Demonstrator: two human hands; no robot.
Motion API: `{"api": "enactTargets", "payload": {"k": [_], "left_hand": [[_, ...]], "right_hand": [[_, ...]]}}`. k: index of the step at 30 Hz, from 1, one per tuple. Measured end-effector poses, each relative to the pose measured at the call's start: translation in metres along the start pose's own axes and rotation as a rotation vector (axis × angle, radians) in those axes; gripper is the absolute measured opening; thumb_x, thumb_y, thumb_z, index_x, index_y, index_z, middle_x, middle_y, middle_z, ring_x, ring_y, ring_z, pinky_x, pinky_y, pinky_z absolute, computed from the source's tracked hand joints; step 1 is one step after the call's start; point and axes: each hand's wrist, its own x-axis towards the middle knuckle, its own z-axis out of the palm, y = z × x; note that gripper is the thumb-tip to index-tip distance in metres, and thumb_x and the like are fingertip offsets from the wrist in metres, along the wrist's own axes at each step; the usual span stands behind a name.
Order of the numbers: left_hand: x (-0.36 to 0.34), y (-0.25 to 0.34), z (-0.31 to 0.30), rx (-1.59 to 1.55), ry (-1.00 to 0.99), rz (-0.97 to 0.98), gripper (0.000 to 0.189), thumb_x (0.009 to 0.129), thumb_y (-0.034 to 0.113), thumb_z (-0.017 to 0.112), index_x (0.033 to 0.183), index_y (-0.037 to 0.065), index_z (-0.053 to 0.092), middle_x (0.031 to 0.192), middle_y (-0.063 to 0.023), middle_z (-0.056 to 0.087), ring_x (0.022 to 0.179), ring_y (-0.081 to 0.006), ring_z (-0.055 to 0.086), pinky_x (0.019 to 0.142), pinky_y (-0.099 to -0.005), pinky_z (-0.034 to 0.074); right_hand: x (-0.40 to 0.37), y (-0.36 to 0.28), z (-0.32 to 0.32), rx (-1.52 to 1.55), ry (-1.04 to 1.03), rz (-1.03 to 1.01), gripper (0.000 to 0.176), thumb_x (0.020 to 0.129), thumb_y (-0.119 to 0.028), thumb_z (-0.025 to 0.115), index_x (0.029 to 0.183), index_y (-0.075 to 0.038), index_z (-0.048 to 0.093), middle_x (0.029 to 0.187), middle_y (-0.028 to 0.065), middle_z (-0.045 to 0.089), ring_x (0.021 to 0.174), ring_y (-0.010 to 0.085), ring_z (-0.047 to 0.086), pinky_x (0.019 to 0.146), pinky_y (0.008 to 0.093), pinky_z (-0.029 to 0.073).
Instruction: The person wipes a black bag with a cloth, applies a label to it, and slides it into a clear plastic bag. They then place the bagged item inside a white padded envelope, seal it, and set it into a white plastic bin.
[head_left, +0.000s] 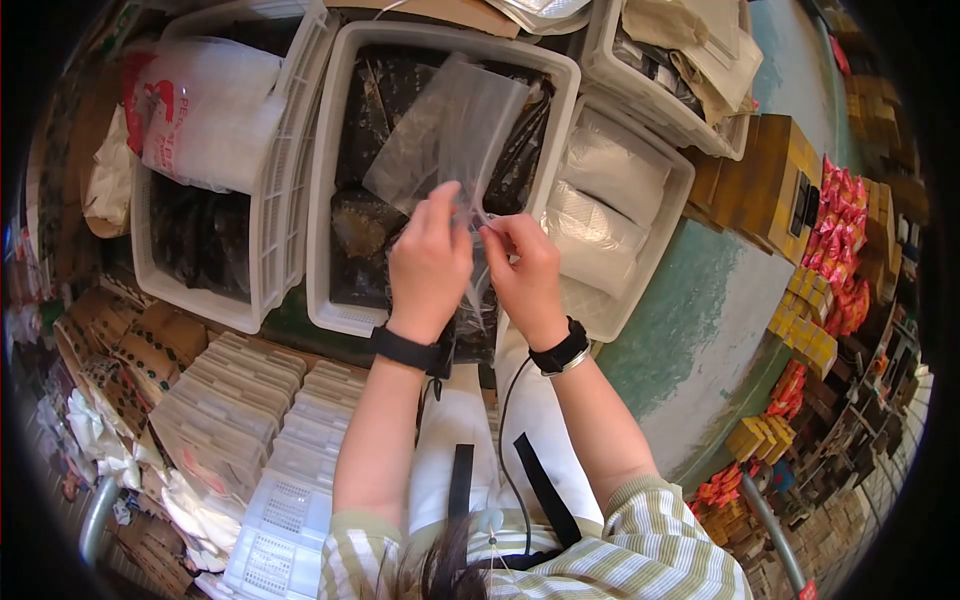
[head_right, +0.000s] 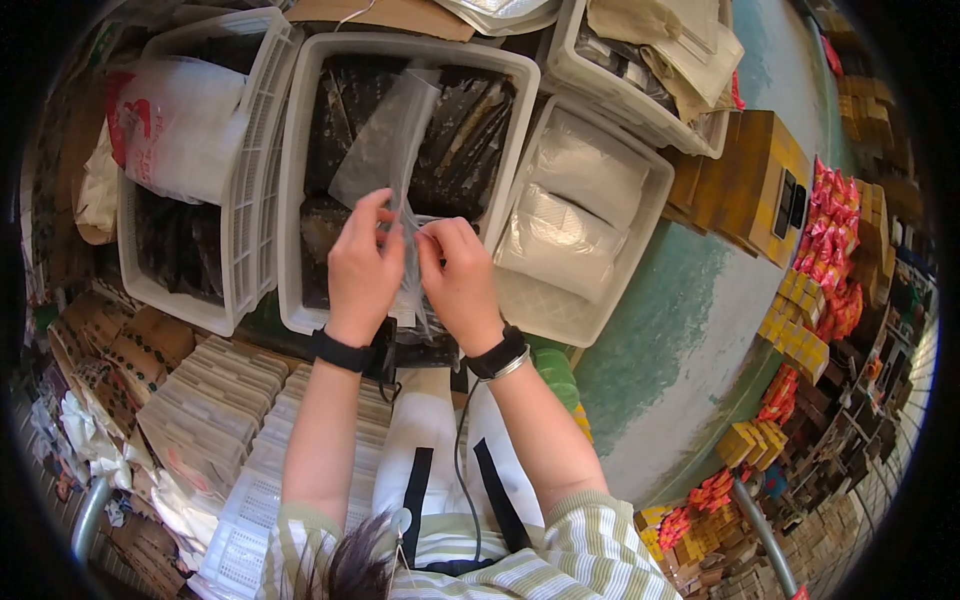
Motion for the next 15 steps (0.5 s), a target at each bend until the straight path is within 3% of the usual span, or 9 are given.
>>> {"api": "enactTargets", "payload": {"k": [3, 7, 8, 11, 12, 15], "left_hand": [[0.011, -0.018, -0.008, 0.085, 0.172, -0.062, 0.025, 0.083, 0.001, 0.055, 0.108, 0.005, 0.055, 0.083, -0.0145, 0.064, 0.075, -0.0296, 0.062, 0.066, -0.0385, 0.048], [0.016, -0.045, -0.042, 0.057, 0.213, -0.283, 0.034, 0.081, -0.002, 0.057, 0.114, 0.006, 0.053, 0.085, -0.0114, 0.066, 0.068, -0.028, 0.062, 0.064, -0.0356, 0.049], [0.019, -0.039, -0.05, 0.065, 0.102, -0.432, 0.048, 0.077, -0.003, 0.06, 0.122, 0.008, 0.049, 0.102, -0.0121, 0.063, 0.087, -0.0298, 0.062, 0.075, -0.0346, 0.049], [0.023, -0.026, -0.044, 0.291, 0.186, 0.152, 0.064, 0.071, -0.003, 0.065, 0.13, 0.013, 0.044, 0.125, -0.0143, 0.051, 0.112, -0.0331, 0.051, 0.09, -0.0362, 0.043], [0.021, -0.016, -0.041, 0.307, 0.101, 0.214, 0.065, 0.073, 0.006, 0.064, 0.133, 0.024, 0.043, 0.14, -0.0083, 0.037, 0.129, -0.0331, 0.035, 0.101, -0.0479, 0.033], [0.026, 0.01, -0.026, 0.551, 0.179, 0.615, 0.064, 0.075, 0.008, 0.062, 0.133, 0.027, 0.041, 0.143, 0.0006, 0.036, 0.136, -0.0317, 0.027, 0.102, -0.0614, 0.024]], "right_hand": [[-0.001, 0.012, -0.014, -0.186, 0.084, 0.014, 0.01, 0.082, 0.0, 0.058, 0.092, 0.001, 0.059, 0.08, 0.0146, 0.058, 0.067, 0.0272, 0.059, 0.06, 0.0322, 0.048], [0.005, 0.03, -0.051, -0.259, 0.169, 0.043, 0.011, 0.082, 0.0, 0.057, 0.092, -0.001, 0.06, 0.082, 0.0144, 0.058, 0.069, 0.0296, 0.059, 0.061, 0.0333, 0.049], [0.005, 0.027, -0.055, -0.253, 0.15, 0.041, 0.011, 0.081, 0.0, 0.057, 0.092, -0.001, 0.06, 0.083, 0.0144, 0.058, 0.069, 0.0301, 0.059, 0.061, 0.034, 0.049], [0.008, 0.01, -0.053, -0.29, 0.071, -0.021, 0.017, 0.08, 0.002, 0.055, 0.095, -0.003, 0.061, 0.089, 0.0149, 0.061, 0.073, 0.0327, 0.061, 0.064, 0.0381, 0.05], [0.008, 0.005, -0.049, -0.333, 0.04, -0.086, 0.018, 0.08, 0.003, 0.055, 0.096, -0.004, 0.06, 0.091, 0.0152, 0.061, 0.073, 0.0332, 0.061, 0.065, 0.0385, 0.05], [0.016, -0.012, -0.041, -0.398, -0.023, -0.229, 0.024, 0.076, 0.004, 0.055, 0.098, -0.004, 0.06, 0.099, 0.0152, 0.061, 0.082, 0.0332, 0.062, 0.07, 0.038, 0.051]]}}
